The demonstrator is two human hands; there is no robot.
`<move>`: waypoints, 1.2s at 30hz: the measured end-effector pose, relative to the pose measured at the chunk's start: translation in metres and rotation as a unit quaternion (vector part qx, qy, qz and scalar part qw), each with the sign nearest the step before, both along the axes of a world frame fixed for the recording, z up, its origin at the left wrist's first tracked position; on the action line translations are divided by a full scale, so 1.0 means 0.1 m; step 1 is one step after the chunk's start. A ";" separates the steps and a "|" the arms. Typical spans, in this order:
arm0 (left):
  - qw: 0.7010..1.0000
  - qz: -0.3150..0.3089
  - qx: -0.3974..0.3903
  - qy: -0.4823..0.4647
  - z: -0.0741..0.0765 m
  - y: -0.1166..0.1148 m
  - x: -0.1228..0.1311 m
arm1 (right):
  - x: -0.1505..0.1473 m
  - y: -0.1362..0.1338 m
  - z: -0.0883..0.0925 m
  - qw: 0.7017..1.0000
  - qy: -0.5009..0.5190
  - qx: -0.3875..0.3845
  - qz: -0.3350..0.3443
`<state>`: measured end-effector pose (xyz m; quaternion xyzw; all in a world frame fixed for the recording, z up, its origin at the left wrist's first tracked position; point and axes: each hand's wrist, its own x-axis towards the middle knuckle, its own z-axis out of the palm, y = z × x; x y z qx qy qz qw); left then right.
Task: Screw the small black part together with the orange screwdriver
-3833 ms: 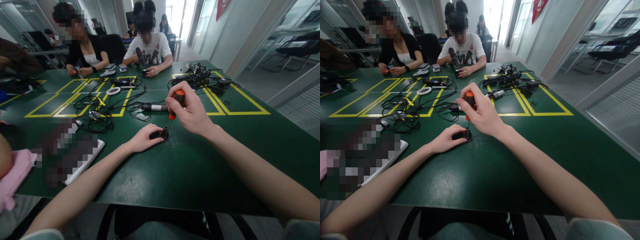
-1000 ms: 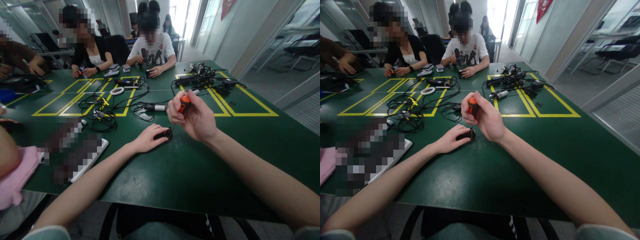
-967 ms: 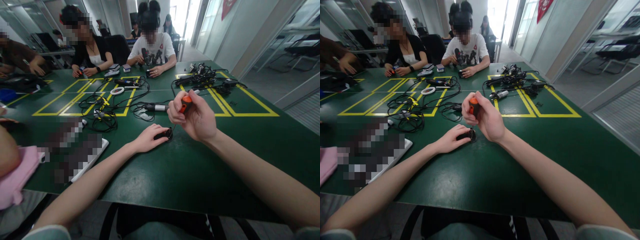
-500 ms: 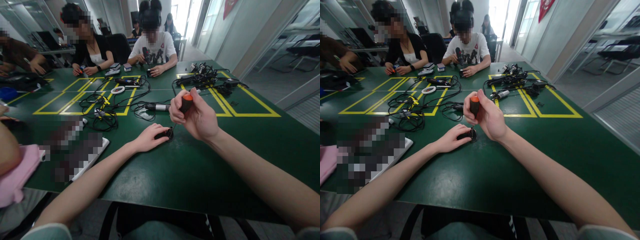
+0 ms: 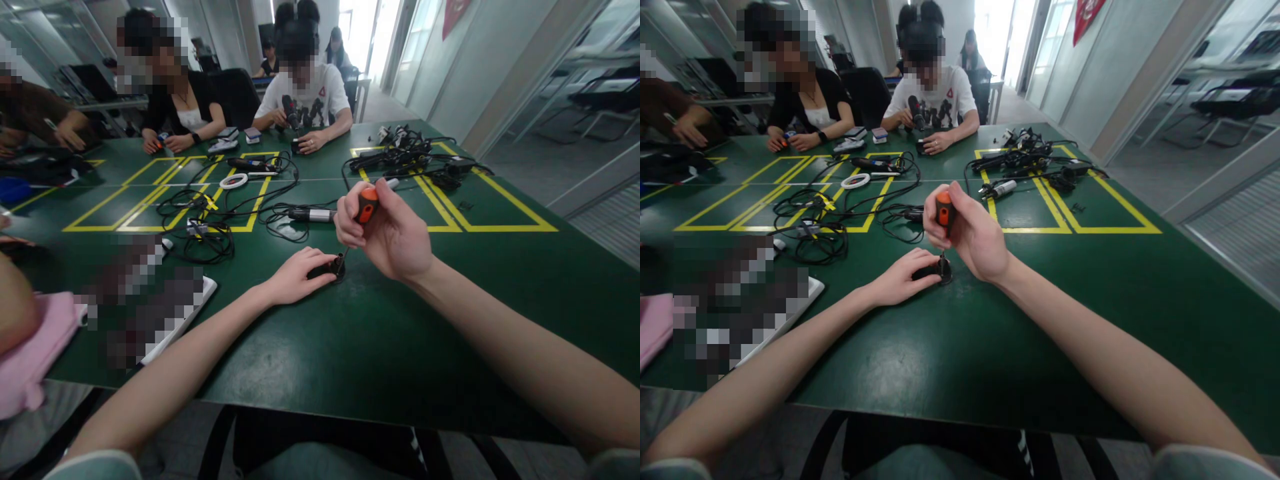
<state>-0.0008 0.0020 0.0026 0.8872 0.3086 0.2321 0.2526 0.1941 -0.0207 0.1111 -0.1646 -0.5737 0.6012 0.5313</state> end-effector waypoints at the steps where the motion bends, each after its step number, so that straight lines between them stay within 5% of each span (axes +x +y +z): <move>1: 1.000 0.000 -0.001 -0.002 0.00 0.00 0.00 | 0.00 0.00 0.00 1.000 0.001 -0.001 0.003; 36: 1.000 0.004 -0.004 0.002 0.02 -0.01 0.00 | -0.01 -0.02 0.02 1.000 -0.022 -0.011 0.004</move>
